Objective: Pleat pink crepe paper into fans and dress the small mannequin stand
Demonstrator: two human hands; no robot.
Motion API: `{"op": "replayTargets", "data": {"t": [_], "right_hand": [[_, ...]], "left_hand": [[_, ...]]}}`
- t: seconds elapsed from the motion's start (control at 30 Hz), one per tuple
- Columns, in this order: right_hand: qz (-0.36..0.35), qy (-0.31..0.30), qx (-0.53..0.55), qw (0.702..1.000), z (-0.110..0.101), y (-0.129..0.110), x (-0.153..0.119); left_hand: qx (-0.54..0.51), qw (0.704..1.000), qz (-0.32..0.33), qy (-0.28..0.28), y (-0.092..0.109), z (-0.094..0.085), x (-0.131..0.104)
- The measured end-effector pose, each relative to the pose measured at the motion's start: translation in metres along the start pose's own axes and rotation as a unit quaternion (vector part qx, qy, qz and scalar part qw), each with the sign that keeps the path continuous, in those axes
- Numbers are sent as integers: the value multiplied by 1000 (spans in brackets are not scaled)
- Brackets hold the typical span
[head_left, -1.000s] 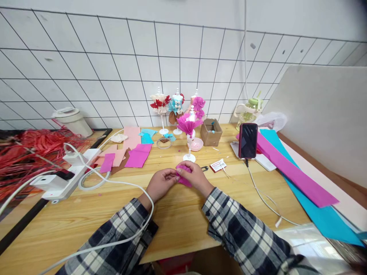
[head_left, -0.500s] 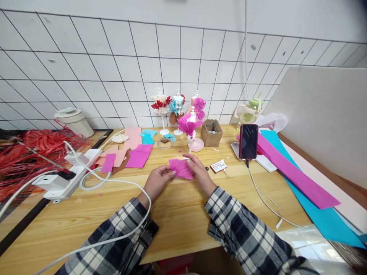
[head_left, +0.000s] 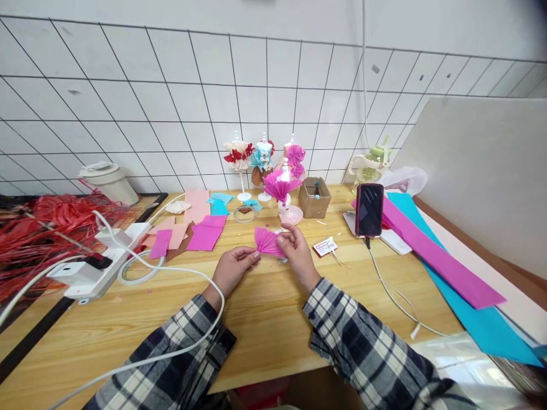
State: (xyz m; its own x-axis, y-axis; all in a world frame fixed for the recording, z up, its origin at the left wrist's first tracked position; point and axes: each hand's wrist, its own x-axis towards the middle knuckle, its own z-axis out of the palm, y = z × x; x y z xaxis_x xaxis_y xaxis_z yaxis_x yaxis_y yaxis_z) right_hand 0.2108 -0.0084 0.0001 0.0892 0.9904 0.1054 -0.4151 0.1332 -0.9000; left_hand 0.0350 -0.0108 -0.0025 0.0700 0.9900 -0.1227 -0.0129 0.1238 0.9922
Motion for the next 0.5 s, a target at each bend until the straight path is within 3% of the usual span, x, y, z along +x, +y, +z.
{"op": "replayTargets", "data": {"t": [0.07, 0.17, 0.27, 0.5], "right_hand": [[69, 14, 100, 992, 4, 2, -5], [176, -46, 178, 967, 13, 9, -15], [171, -81, 144, 971, 21, 16, -22], [166, -11, 124, 978, 23, 22, -21]], "left_hand": [[-56, 998, 5, 25, -1, 1, -1], [-133, 990, 5, 55, -3, 4, -4], [-119, 992, 2, 40, -4, 9, -9], [-2, 996, 55, 67, 5, 21, -17]]}}
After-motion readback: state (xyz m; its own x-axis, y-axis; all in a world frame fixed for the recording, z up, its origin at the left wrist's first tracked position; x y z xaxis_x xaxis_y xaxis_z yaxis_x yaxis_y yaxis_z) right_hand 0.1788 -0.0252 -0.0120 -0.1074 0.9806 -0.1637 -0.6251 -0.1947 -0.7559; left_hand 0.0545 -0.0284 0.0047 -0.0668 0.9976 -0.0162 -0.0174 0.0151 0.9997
